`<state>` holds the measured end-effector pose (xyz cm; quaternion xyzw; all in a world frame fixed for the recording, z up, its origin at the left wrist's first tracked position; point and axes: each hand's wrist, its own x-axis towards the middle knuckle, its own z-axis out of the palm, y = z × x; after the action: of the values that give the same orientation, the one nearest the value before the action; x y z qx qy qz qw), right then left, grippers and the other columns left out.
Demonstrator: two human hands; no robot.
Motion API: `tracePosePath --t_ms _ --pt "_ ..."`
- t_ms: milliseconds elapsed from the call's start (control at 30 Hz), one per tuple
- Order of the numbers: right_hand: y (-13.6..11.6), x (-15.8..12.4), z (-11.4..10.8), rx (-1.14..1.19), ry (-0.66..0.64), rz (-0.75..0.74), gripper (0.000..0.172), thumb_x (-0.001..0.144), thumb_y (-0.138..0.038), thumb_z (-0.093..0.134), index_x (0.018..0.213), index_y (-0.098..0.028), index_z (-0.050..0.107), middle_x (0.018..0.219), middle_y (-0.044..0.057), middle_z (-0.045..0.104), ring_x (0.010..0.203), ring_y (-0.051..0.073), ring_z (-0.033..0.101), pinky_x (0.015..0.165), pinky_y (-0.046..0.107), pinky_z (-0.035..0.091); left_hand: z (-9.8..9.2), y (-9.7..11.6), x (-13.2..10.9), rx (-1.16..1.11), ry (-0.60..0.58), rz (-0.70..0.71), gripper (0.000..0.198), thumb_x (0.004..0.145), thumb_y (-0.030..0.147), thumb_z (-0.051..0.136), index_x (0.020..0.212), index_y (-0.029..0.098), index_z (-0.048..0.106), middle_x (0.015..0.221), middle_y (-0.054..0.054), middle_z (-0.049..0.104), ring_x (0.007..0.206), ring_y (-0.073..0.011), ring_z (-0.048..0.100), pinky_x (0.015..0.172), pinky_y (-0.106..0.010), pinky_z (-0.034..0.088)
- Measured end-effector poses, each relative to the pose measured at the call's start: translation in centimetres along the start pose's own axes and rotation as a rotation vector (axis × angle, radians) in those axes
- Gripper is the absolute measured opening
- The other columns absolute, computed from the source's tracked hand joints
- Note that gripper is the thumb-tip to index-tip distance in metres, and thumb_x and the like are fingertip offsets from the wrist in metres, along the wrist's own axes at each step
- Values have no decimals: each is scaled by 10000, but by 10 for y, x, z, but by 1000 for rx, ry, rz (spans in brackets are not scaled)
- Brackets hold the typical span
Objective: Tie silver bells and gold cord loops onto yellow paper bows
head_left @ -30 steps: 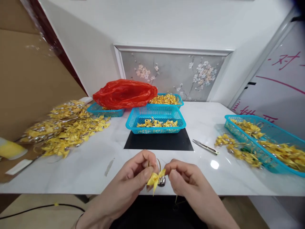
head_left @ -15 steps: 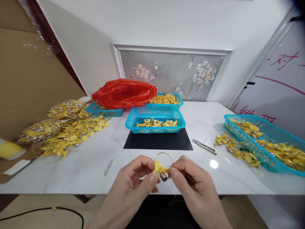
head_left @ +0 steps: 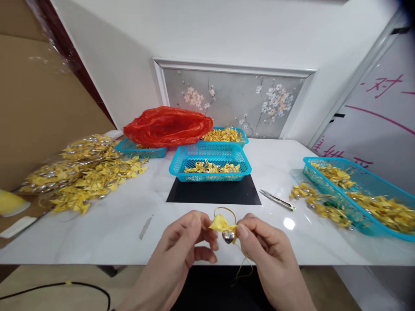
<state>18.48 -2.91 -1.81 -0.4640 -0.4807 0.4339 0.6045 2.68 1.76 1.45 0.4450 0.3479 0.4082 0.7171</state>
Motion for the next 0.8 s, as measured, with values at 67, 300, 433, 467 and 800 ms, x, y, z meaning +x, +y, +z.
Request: tracePosePath --t_ms 67,300,433,467,800 --pt "-2 -1 2 -58 -2 -28 297 950 -400 551 765 -184 639 716 -7 471 611 113 410 543 247 316 1 2 -1 90 22 73 266 807 453 718 746 196 690 713 -11 645 637 -145 559 567 -241 500" --pt "2 -2 0 -221 -33 -148 218 963 -338 530 878 -195 671 745 15 538 630 131 492 540 241 383 5 3 0 137 32 36 245 838 365 703 682 190 634 725 16 618 631 -127 551 611 -239 478" --pt "-3 1 -4 -290 40 -234 142 960 -305 537 972 -219 649 823 18 582 649 125 526 561 234 418 1 -1 0 297 27 97 254 874 361 661 689 192 621 669 18 601 663 -142 543 666 -255 452" --pt "-5 2 -4 -295 26 -232 143 961 -308 535 960 -219 647 824 17 590 654 127 533 572 237 422 0 -1 0 343 13 110 259 878 366 654 690 192 620 665 17 596 674 -147 540 674 -259 447" --pt "3 6 16 232 -46 27 252 952 -401 568 810 -193 569 701 -26 525 654 110 482 608 216 429 9 -3 -2 31 -104 0 300 879 338 655 644 198 531 688 20 546 734 -159 479 724 -274 416"
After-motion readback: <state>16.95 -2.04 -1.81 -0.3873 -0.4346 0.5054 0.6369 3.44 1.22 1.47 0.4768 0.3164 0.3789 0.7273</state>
